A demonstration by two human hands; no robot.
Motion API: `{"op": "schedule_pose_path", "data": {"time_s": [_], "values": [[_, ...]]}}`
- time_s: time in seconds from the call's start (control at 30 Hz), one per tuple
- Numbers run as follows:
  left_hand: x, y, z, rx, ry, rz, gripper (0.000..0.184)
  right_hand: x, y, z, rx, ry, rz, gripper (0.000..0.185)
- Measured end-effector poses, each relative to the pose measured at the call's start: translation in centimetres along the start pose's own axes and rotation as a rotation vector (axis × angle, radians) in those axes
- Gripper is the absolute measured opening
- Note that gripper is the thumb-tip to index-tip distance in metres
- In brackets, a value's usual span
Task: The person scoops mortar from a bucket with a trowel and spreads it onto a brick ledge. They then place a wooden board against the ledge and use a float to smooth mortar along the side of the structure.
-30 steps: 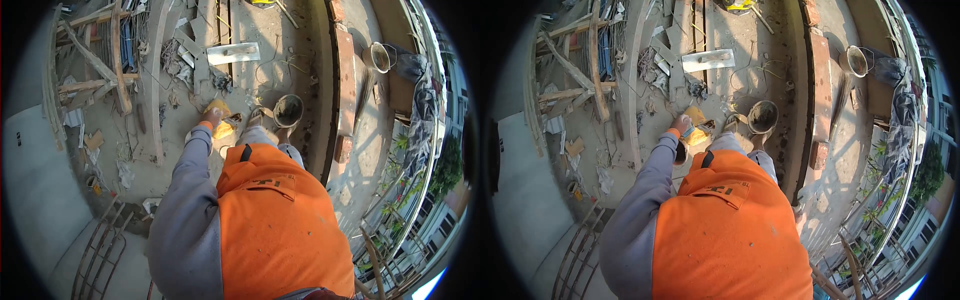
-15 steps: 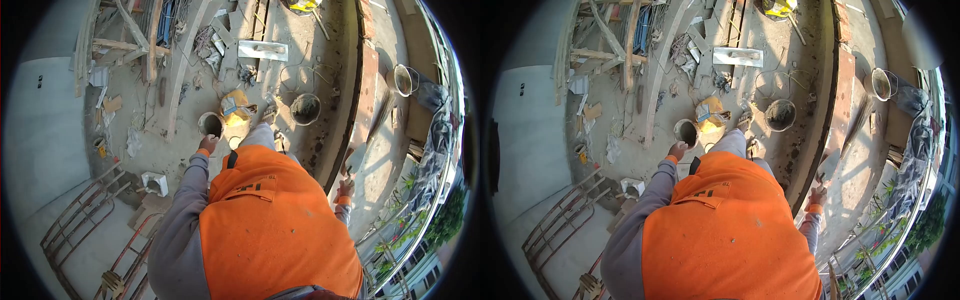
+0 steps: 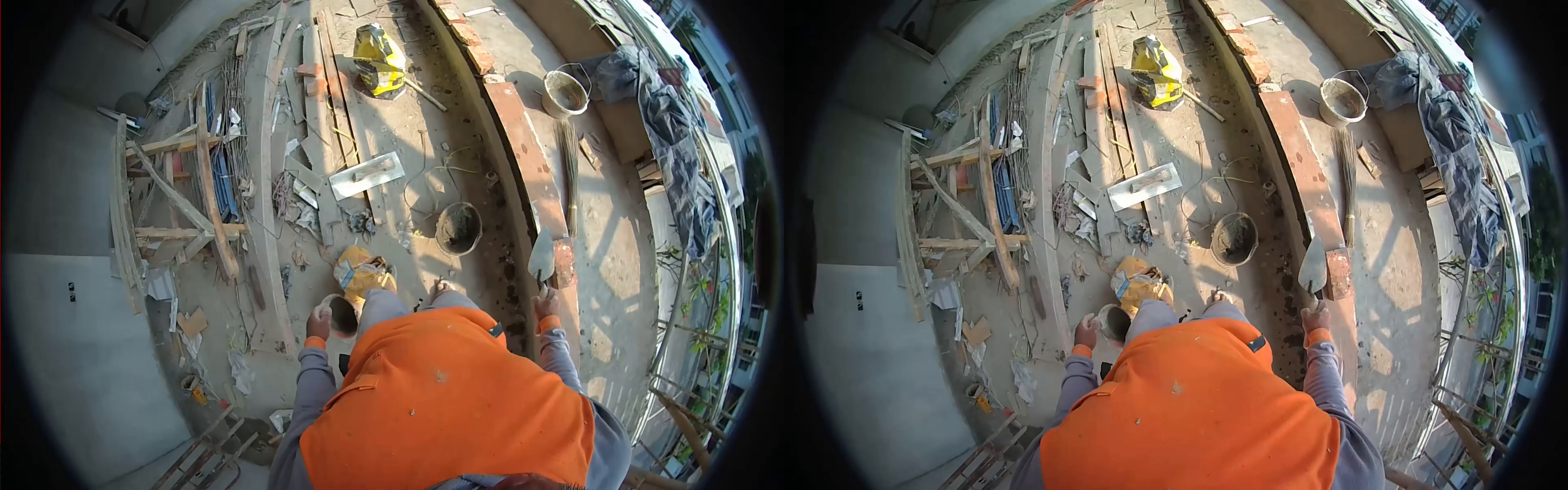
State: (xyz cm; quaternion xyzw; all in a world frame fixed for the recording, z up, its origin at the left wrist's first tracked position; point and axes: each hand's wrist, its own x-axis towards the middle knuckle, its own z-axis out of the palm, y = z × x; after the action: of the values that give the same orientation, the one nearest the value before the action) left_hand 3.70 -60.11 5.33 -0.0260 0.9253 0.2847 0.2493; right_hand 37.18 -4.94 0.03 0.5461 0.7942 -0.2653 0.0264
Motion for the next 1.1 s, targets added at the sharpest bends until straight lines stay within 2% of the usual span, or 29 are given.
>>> {"op": "schedule_pose_path", "data": {"time_s": [0.1, 0.17, 0.33, 0.43, 0.5, 0.6, 0.63, 0.7, 0.77, 0.8, 0.87, 0.93, 1.0, 1.07, 1.1], "values": [[0.6, 0.7, 0.1, -0.087, 0.042, 0.130, 0.046, 0.7, -1.1, -1.0, 0.015, 0.019, -0.001, 0.039], [0.6, -0.2, 0.4, -0.123, 0.007, 0.073, 0.047, 1.1, -2.8, -2.7, 0.032, 0.010, 0.030, 0.038], [0.4, -3.3, 0.5, 0.026, 0.008, 0.020, 0.044, 0.1, -5.5, -5.9, 0.008, -0.006, 0.064, 0.036], [1.6, -6.0, 0.6, 0.049, 0.007, -0.030, 0.046, -1.6, -3.8, -5.8, 0.006, 0.009, 0.059, 0.038], [3.5, -8.0, 0.8, 0.018, -0.083, -0.136, 0.047, -3.0, -2.2, -5.2, -0.066, -0.028, 0.113, 0.040], [3.6, -4.6, 0.0, -0.007, -0.057, -0.044, 0.047, -5.0, -1.4, -4.7, -0.144, -0.147, 0.230, 0.044], [4.8, -5.5, 0.7, -0.110, -0.105, -0.063, 0.047, -5.7, -1.1, -4.3, -0.211, -0.120, 0.262, 0.045], [7.8, -8.6, 3.0, -0.167, -0.135, 0.028, 0.047, -7.5, -0.3, -3.0, -0.274, -0.101, 0.295, 0.045], [9.3, -8.5, 2.8, -0.123, -0.196, 0.062, 0.044, -8.3, 1.3, -1.0, -0.014, -0.048, 0.404, 0.038], [10.1, -8.5, 2.4, -0.094, -0.234, 0.098, 0.044, -9.8, -0.5, -1.1, -0.015, -0.044, 0.407, 0.038], [12.4, -8.6, 1.1, -0.082, -0.251, 0.111, 0.042, -14.3, -10.1, -5.0, 0.194, -0.021, 0.556, 0.038], [14.6, -8.1, -0.2, -0.078, -0.272, 0.120, 0.041, -15.8, -9.7, -3.0, 0.237, 0.015, 0.540, 0.031], [16.9, -7.2, -1.9, -0.092, -0.185, 0.110, 0.036, -17.6, -10.4, -1.8, 0.234, 0.023, 0.551, 0.029], [19.5, -6.4, -3.4, -0.043, -0.218, 0.106, 0.037, -19.1, -8.5, 0.4, 0.069, 0.054, 0.488, 0.034], [20.7, -5.8, -4.0, 0.016, -0.245, 0.105, 0.037, -20.3, -7.8, 1.5, -0.036, 0.173, 0.403, 0.035]]}}
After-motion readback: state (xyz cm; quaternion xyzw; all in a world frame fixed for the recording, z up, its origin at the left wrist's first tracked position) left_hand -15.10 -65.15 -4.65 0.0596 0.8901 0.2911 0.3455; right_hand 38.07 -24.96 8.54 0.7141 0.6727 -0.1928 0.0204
